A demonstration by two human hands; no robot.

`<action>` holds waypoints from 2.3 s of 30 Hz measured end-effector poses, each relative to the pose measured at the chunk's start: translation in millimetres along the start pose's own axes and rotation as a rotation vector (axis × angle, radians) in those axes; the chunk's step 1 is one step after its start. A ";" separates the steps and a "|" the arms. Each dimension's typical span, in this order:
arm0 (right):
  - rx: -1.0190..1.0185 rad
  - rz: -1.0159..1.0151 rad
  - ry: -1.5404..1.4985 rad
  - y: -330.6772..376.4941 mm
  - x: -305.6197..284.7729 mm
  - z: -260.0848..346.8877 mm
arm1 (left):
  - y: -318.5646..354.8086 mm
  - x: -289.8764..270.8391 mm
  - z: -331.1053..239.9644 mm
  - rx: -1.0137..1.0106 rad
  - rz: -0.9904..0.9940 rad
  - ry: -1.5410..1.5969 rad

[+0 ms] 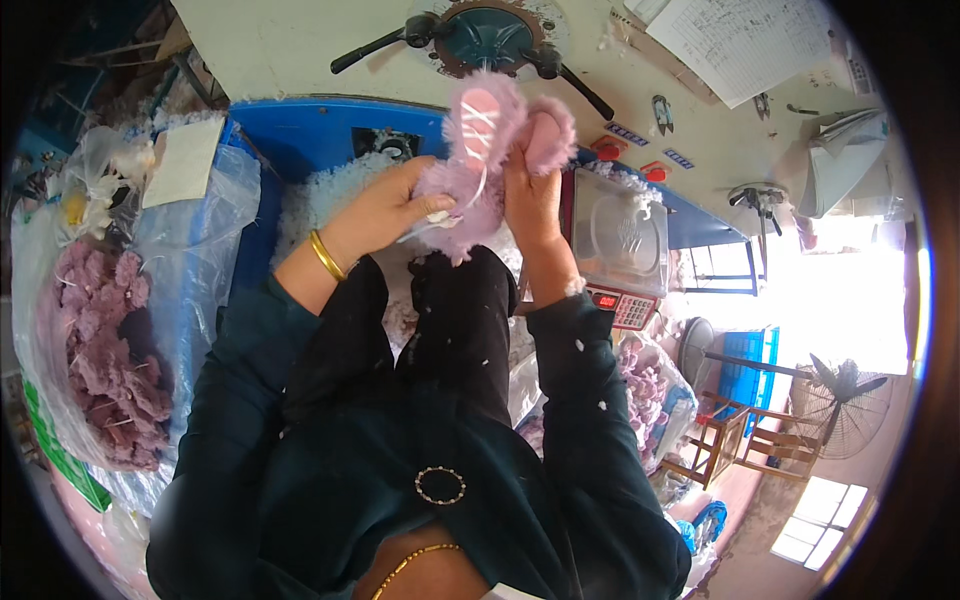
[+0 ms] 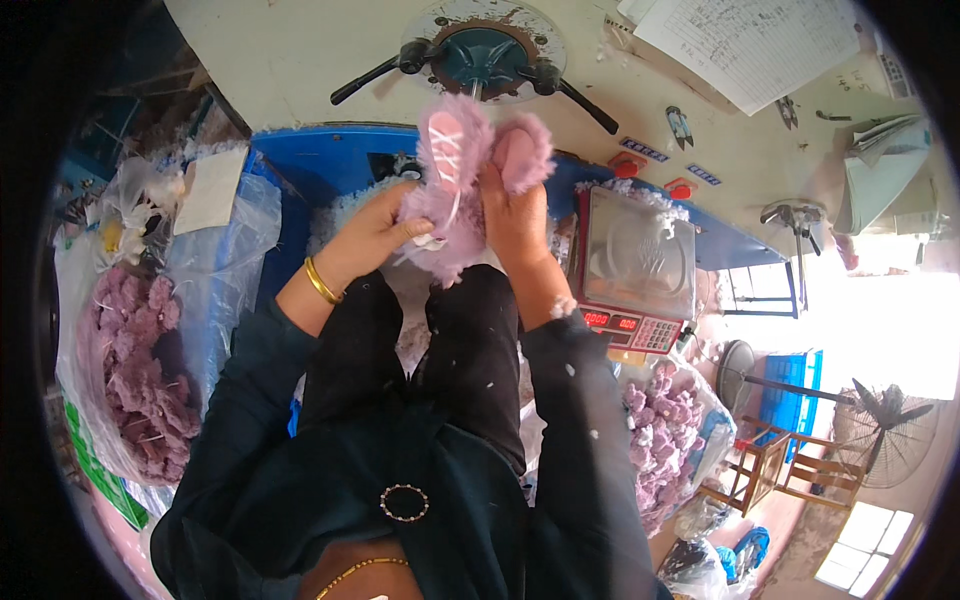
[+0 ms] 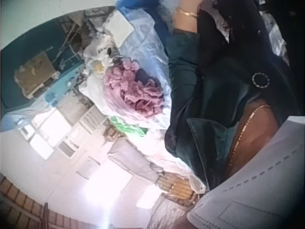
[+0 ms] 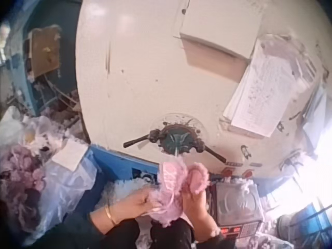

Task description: The person stuffs pink fluffy material into a small bunny-shaped toy using a metal rod, then ties the opening with a white string. The person repeats this process with multiple toys, placing each finished one on a digital scale.

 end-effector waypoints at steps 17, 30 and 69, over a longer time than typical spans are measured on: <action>0.125 -0.300 -0.210 -36.2 19.9 9.9 | -5.1 40.3 -22.0 0.116 -0.451 -0.827; 0.193 -0.285 -0.107 -79.5 9.8 -26.5 | -12.1 27.5 -30.7 -0.087 -0.533 -0.504; 0.990 0.113 1.425 -31.6 -354.1 -227.6 | 5.1 19.7 -37.5 0.070 -0.246 -0.745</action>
Point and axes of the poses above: each hand's wrist, its own y-axis away from the middle knuckle, its own x-axis out of the palm, z = x × y, the point moved 6 cm from there along -y, towards the middle knuckle, and after that the axes turned 10 degrees about z, right-handed, at the moved point
